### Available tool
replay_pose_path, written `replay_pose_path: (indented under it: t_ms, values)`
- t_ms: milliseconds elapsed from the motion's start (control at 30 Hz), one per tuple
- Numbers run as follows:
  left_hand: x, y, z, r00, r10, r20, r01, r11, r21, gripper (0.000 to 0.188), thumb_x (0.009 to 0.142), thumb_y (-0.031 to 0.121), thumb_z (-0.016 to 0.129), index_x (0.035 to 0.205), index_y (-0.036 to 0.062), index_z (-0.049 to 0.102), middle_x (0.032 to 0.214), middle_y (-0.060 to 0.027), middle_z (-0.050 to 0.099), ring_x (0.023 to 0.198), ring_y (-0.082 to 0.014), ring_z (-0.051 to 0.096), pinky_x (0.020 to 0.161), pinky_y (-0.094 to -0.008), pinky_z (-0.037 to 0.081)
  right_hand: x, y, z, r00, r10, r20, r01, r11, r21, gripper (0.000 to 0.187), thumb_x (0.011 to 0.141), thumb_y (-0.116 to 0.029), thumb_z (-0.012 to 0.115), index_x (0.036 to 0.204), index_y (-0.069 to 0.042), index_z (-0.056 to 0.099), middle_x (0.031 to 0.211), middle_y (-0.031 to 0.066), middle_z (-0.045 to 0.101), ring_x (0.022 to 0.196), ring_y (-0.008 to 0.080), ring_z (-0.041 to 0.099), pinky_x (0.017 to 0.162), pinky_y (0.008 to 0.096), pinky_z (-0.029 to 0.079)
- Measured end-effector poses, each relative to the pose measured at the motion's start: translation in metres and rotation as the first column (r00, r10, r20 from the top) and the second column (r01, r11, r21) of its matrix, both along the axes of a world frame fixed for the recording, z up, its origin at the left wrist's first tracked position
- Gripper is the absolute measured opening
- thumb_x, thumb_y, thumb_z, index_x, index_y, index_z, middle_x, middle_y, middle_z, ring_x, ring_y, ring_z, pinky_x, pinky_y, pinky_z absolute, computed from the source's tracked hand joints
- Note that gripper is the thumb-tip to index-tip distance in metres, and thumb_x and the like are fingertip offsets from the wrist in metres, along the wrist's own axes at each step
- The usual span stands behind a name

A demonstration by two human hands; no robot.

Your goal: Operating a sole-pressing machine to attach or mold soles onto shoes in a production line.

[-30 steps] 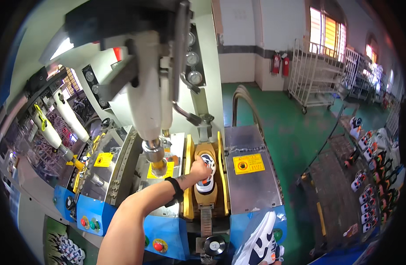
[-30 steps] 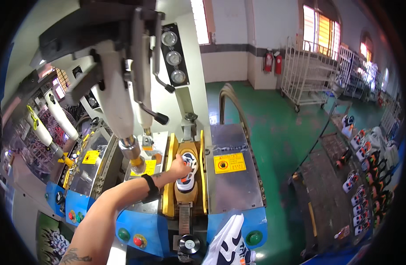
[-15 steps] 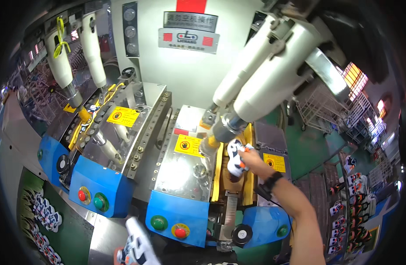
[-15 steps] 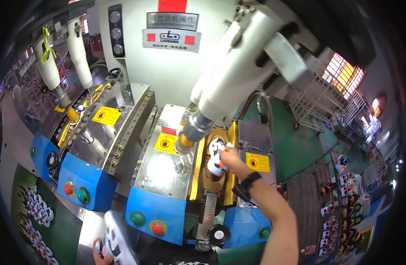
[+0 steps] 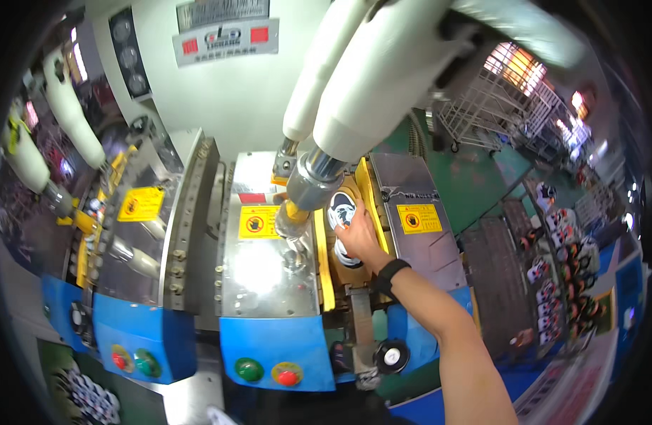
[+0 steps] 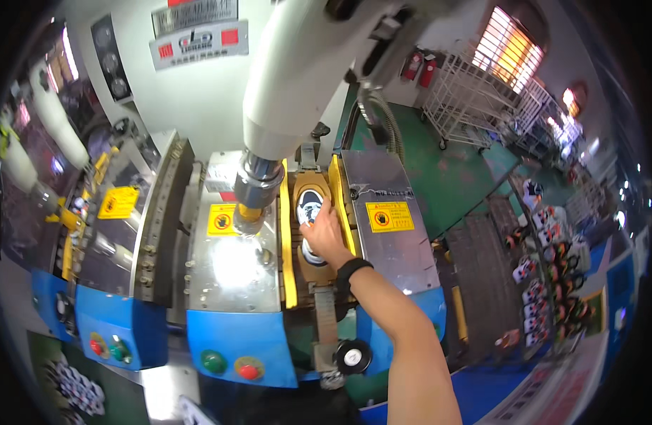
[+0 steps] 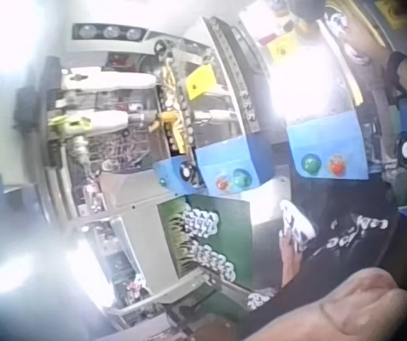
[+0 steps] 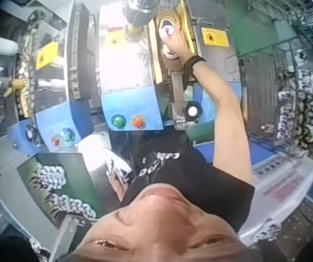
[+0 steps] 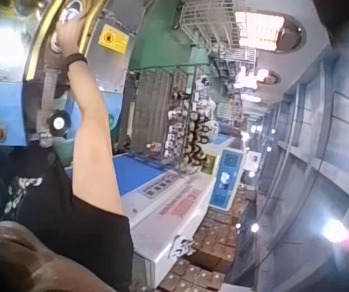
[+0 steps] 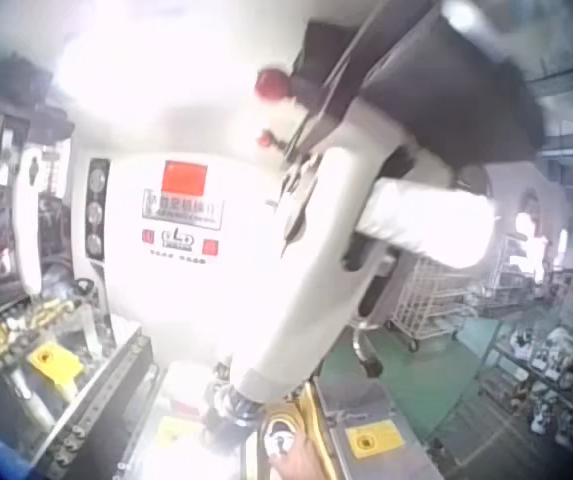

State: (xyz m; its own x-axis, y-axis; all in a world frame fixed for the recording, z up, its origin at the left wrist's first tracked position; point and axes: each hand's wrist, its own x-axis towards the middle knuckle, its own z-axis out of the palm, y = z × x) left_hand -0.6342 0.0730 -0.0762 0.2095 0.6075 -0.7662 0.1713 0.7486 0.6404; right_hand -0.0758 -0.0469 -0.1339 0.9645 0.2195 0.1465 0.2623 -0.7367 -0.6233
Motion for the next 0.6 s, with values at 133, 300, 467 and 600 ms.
replay_pose_path:
  t_ms: [133, 300, 467, 600]
  values:
    - [-0.006, 0.036, -0.051, 0.985, -0.037, 0.17, 0.043, 0.999, -0.033, 0.053, 0.089, 0.011, 0.055, 0.136, 0.0017, 0.034, 0.121, -0.0118, 0.053, 0.099, -0.0236, 0.057, 0.073, -0.0332, 0.051, -0.025, 0.002, 0.015, 0.994, -0.085, 0.071, 0.094, 0.986, -0.138, 0.087, 0.071, -0.024, 0.069, 0.134, 0.01, 0.019, 0.12, 0.0346, 0.045, 0.107, 0.045, 0.051, 0.093, 0.0447, 0.043]
    - [-0.042, 0.048, -0.048, 0.987, -0.07, 0.148, 0.075, 0.997, -0.029, 0.052, 0.09, 0.006, 0.053, 0.136, 0.0021, 0.032, 0.123, -0.0166, 0.053, 0.103, -0.0275, 0.058, 0.081, -0.0368, 0.053, -0.191, 0.019, 0.121, 0.869, 0.434, 0.239, -0.415, 0.901, -0.127, 0.075, 0.073, -0.024, 0.071, 0.131, 0.007, 0.035, 0.124, 0.0252, 0.047, 0.11, 0.0385, 0.05, 0.093, 0.0397, 0.043]
    - [-0.039, 0.055, -0.069, 0.974, -0.071, 0.214, 0.098, 0.988, -0.119, 0.048, 0.089, 0.005, 0.054, 0.134, -0.0013, 0.038, 0.126, -0.0156, 0.053, 0.109, -0.0273, 0.056, 0.088, -0.036, 0.05, -0.316, 0.087, 0.041, 0.42, 0.904, 0.08, -0.706, 0.381, -0.597, 0.071, 0.078, -0.034, 0.064, 0.136, -0.003, 0.036, 0.145, 0.0216, 0.026, 0.135, 0.0369, 0.024, 0.105, 0.0587, 0.021]
    - [-0.069, 0.062, -0.043, 0.989, 0.003, 0.147, -0.013, 0.997, 0.07, 0.049, 0.087, 0.003, 0.054, 0.133, -0.0023, 0.038, 0.125, -0.0153, 0.053, 0.11, -0.0273, 0.055, 0.092, -0.0385, 0.048, -0.361, 0.12, 0.065, 0.515, 0.855, 0.068, -0.815, 0.513, -0.269, 0.063, 0.079, -0.027, 0.066, 0.132, -0.003, 0.042, 0.143, 0.0191, 0.031, 0.132, 0.035, 0.031, 0.103, 0.0592, 0.026]
